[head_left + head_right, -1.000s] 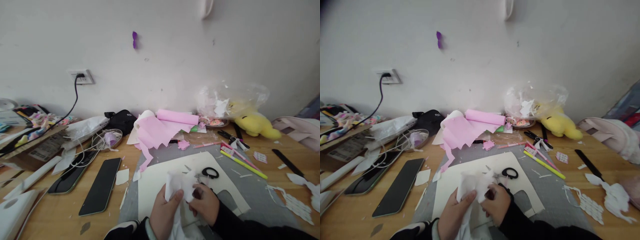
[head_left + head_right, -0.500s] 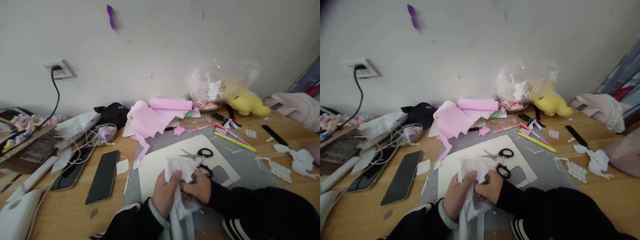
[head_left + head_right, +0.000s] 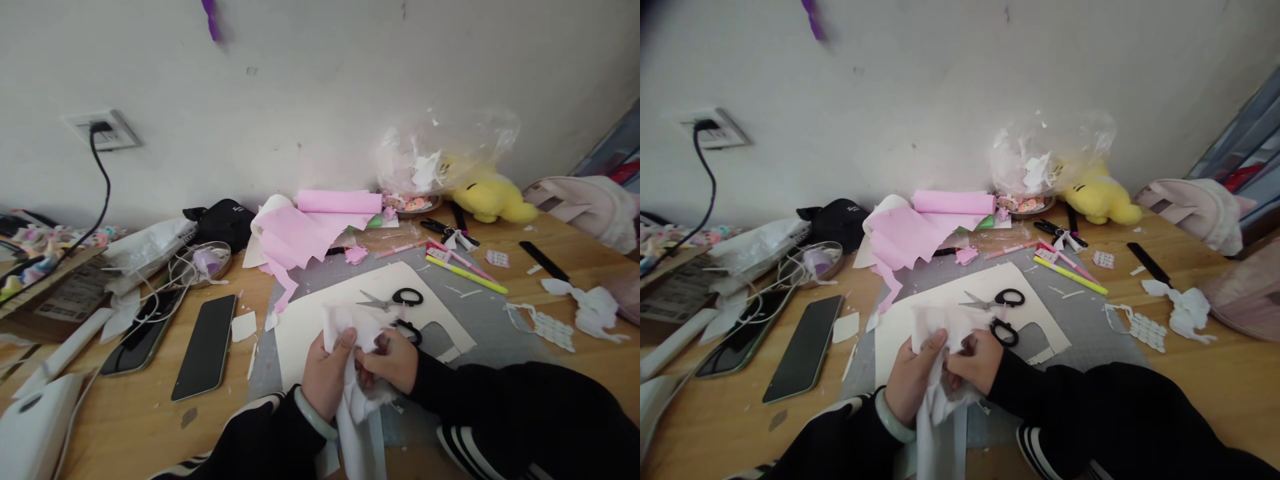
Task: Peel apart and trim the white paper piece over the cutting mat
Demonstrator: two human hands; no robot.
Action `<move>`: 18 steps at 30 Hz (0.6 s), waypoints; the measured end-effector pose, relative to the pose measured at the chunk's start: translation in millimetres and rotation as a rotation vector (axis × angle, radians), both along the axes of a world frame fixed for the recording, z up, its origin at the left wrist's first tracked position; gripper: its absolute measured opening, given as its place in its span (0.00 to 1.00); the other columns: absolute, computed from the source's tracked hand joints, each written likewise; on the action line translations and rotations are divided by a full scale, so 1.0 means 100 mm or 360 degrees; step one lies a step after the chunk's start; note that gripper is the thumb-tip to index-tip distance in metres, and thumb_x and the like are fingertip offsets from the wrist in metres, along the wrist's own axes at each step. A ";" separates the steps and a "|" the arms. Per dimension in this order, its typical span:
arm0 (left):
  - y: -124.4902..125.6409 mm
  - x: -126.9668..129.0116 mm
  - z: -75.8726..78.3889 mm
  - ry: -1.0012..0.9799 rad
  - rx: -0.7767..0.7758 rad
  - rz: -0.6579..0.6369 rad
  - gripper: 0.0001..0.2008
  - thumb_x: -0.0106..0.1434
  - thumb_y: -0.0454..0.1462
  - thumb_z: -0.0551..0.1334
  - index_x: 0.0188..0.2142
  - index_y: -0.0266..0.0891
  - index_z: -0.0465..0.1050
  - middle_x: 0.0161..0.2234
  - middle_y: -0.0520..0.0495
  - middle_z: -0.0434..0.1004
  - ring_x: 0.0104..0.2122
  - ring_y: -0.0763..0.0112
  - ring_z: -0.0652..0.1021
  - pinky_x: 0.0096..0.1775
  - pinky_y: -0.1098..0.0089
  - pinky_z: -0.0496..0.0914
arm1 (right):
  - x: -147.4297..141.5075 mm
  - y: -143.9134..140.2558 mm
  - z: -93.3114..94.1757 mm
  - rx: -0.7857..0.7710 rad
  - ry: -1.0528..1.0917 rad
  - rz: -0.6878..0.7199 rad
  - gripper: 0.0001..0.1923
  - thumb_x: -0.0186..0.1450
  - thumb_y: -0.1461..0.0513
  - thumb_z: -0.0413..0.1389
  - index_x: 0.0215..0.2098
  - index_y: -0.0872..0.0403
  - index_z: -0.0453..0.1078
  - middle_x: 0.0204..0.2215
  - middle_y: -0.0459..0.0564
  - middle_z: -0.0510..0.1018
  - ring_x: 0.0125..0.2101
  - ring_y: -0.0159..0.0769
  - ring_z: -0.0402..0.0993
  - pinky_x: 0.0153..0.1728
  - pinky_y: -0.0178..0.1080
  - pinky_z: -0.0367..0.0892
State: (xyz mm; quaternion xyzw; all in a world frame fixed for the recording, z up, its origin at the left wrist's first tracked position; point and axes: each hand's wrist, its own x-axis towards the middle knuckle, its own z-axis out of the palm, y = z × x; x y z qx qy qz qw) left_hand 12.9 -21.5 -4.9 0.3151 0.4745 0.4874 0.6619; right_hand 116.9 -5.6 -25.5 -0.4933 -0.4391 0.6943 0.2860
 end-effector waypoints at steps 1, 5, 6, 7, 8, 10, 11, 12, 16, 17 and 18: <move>0.00 0.00 -0.02 0.0002 0.0006 -0.0007 0.10 0.52 0.41 0.56 0.22 0.36 0.61 0.09 0.56 0.64 0.10 0.75 0.65 0.14 0.75 0.59 | -0.01 -0.01 -0.02 0.0023 -0.0027 0.0001 0.11 0.45 0.61 0.53 0.14 0.55 0.53 0.09 0.41 0.65 0.11 0.25 0.62 0.13 0.29 0.61; 0.01 -0.01 -0.06 0.0081 0.0038 0.0117 0.10 0.50 0.40 0.59 0.22 0.35 0.63 0.14 0.55 0.67 0.14 0.76 0.68 0.19 0.75 0.62 | 0.00 0.01 -0.12 0.0173 -0.0291 -0.0030 0.11 0.46 0.61 0.52 0.13 0.55 0.53 0.09 0.42 0.65 0.11 0.25 0.62 0.13 0.28 0.58; 0.02 -0.01 -0.07 0.0099 0.0046 0.0137 0.09 0.50 0.40 0.59 0.23 0.35 0.64 0.15 0.55 0.67 0.16 0.76 0.68 0.20 0.75 0.63 | 0.02 0.03 -0.13 0.0229 -0.0399 -0.0045 0.10 0.45 0.61 0.51 0.13 0.55 0.53 0.09 0.42 0.65 0.11 0.25 0.62 0.13 0.28 0.58; 0.02 -0.01 -0.07 0.0112 0.0051 0.0138 0.09 0.50 0.40 0.59 0.24 0.35 0.65 0.16 0.55 0.68 0.17 0.76 0.69 0.22 0.75 0.63 | 0.03 0.05 -0.13 0.0298 -0.0505 -0.0068 0.10 0.45 0.62 0.51 0.12 0.55 0.53 0.08 0.42 0.65 0.12 0.25 0.62 0.13 0.28 0.57; 0.03 -0.02 -0.06 0.0120 0.0053 0.0134 0.09 0.50 0.40 0.59 0.25 0.34 0.65 0.17 0.54 0.68 0.18 0.76 0.69 0.22 0.75 0.63 | 0.05 0.08 -0.12 0.0359 -0.0571 -0.0074 0.09 0.44 0.63 0.51 0.11 0.55 0.54 0.08 0.42 0.64 0.12 0.25 0.62 0.14 0.28 0.57; 0.03 -0.02 -0.05 0.0116 0.0054 0.0132 0.09 0.51 0.39 0.58 0.28 0.34 0.66 0.19 0.53 0.70 0.20 0.75 0.70 0.23 0.75 0.63 | 0.09 0.12 -0.06 0.0419 -0.0573 -0.0064 0.07 0.43 0.65 0.50 0.11 0.56 0.55 0.08 0.41 0.64 0.12 0.25 0.62 0.14 0.27 0.57; 0.03 -0.02 -0.04 0.0104 0.0053 0.0126 0.09 0.52 0.40 0.58 0.29 0.35 0.66 0.21 0.52 0.71 0.21 0.74 0.71 0.24 0.75 0.63 | 0.10 0.13 -0.03 0.0412 -0.0513 -0.0043 0.05 0.43 0.66 0.50 0.12 0.56 0.57 0.08 0.41 0.65 0.12 0.25 0.63 0.15 0.27 0.58; 0.03 -0.02 -0.03 0.0094 0.0050 0.0126 0.09 0.52 0.40 0.57 0.30 0.35 0.66 0.21 0.51 0.72 0.21 0.74 0.71 0.24 0.75 0.64 | 0.11 0.14 0.00 0.0395 -0.0456 -0.0006 0.03 0.43 0.66 0.49 0.14 0.56 0.58 0.09 0.41 0.66 0.12 0.26 0.63 0.15 0.28 0.59; 0.02 -0.01 -0.02 0.0118 -0.0007 0.0138 0.10 0.50 0.41 0.59 0.26 0.35 0.65 0.16 0.54 0.69 0.16 0.75 0.69 0.20 0.75 0.62 | 0.05 0.07 0.04 0.0204 -0.0251 0.0030 0.08 0.45 0.62 0.50 0.14 0.55 0.54 0.09 0.42 0.65 0.12 0.27 0.64 0.14 0.29 0.60; 0.02 -0.01 -0.02 0.0138 -0.0023 0.0134 0.11 0.49 0.42 0.59 0.25 0.35 0.64 0.14 0.55 0.67 0.14 0.75 0.68 0.19 0.75 0.61 | 0.03 0.05 0.03 0.0151 -0.0195 0.0019 0.10 0.45 0.61 0.51 0.14 0.55 0.53 0.09 0.41 0.65 0.11 0.27 0.63 0.13 0.29 0.60; 0.02 0.00 -0.01 0.0158 -0.0030 0.0126 0.11 0.49 0.42 0.59 0.24 0.35 0.63 0.12 0.56 0.65 0.13 0.76 0.66 0.17 0.76 0.60 | 0.01 0.03 0.01 0.0116 -0.0162 0.0003 0.11 0.45 0.60 0.51 0.14 0.54 0.52 0.09 0.41 0.65 0.11 0.27 0.63 0.13 0.30 0.60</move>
